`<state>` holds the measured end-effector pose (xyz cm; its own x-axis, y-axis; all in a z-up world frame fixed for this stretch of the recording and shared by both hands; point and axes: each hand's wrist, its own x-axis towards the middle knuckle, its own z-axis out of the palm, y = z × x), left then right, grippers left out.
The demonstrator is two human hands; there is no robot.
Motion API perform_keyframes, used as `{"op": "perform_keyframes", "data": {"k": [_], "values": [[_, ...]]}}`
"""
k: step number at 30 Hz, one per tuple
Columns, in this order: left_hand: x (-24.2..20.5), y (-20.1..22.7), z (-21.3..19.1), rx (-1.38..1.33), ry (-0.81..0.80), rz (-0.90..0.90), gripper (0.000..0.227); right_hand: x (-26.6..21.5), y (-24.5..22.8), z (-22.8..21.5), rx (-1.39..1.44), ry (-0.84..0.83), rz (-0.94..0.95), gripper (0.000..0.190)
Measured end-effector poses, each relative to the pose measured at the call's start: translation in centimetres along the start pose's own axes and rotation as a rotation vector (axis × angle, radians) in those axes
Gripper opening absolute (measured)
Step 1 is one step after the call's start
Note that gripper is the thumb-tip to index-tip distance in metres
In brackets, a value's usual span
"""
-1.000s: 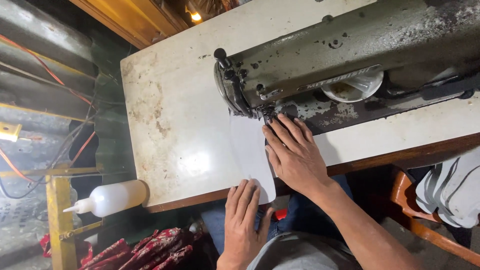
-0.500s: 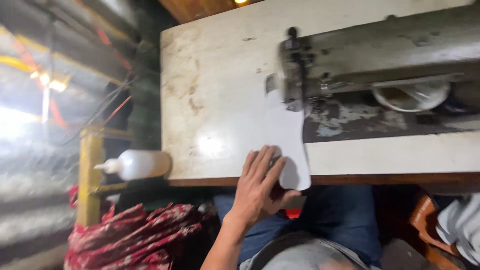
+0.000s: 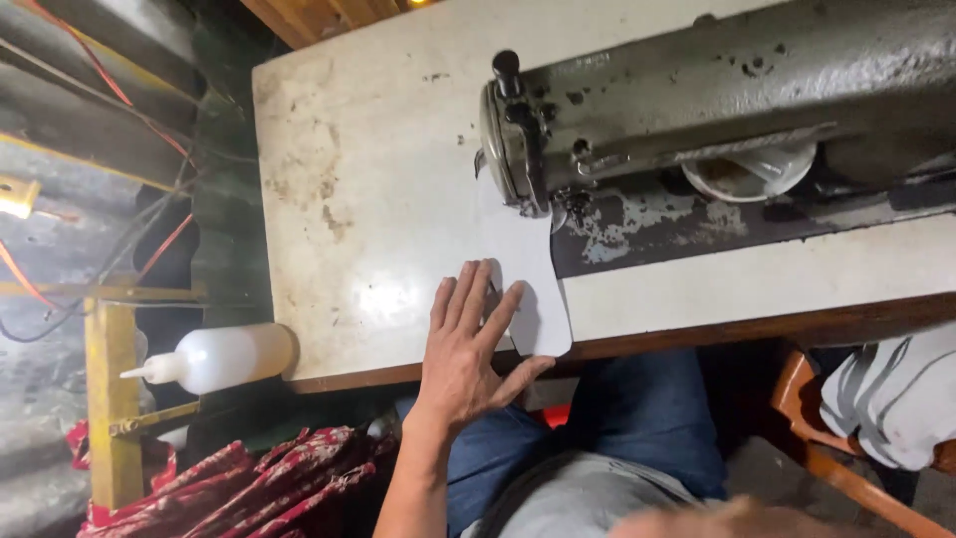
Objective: The person is aligning and preparing shoe insole components for sewing on an industrial sewing machine.
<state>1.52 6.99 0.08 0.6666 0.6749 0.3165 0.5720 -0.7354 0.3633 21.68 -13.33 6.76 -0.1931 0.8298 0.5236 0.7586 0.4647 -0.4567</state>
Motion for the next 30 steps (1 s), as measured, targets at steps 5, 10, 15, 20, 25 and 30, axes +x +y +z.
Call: {"op": "perform_keyframes", "data": {"k": [5, 10, 15, 20, 25, 30], "values": [[0.6, -0.5, -0.2, -0.035, 0.002, 0.013, 0.084, 7.4, 8.4, 3.2, -0.065, 0.133, 0.05, 0.03], [0.9, -0.7, 0.2, 0.03, -0.006, 0.017, 0.085, 8.8, 11.4, 8.0, -0.156, 0.121, 0.145, 0.03], [1.3, -0.4, 0.1, 0.066, -0.028, -0.005, 0.085, 9.0, 11.5, 9.4, -0.271, 0.081, 0.149, 0.03], [1.8, -0.1, 0.3, 0.087, -0.042, -0.02, 0.084, 8.3, 11.8, 9.5, -0.271, 0.099, 0.126, 0.027], [1.9, -0.4, 0.5, 0.078, -0.063, -0.043, 0.09, 8.5, 11.4, 9.2, -0.263, 0.118, 0.121, 0.028], [2.6, -0.9, 0.3, 0.052, -0.08, -0.033, 0.095, 8.6, 11.2, 9.1, -0.263, 0.133, 0.118, 0.025]]}}
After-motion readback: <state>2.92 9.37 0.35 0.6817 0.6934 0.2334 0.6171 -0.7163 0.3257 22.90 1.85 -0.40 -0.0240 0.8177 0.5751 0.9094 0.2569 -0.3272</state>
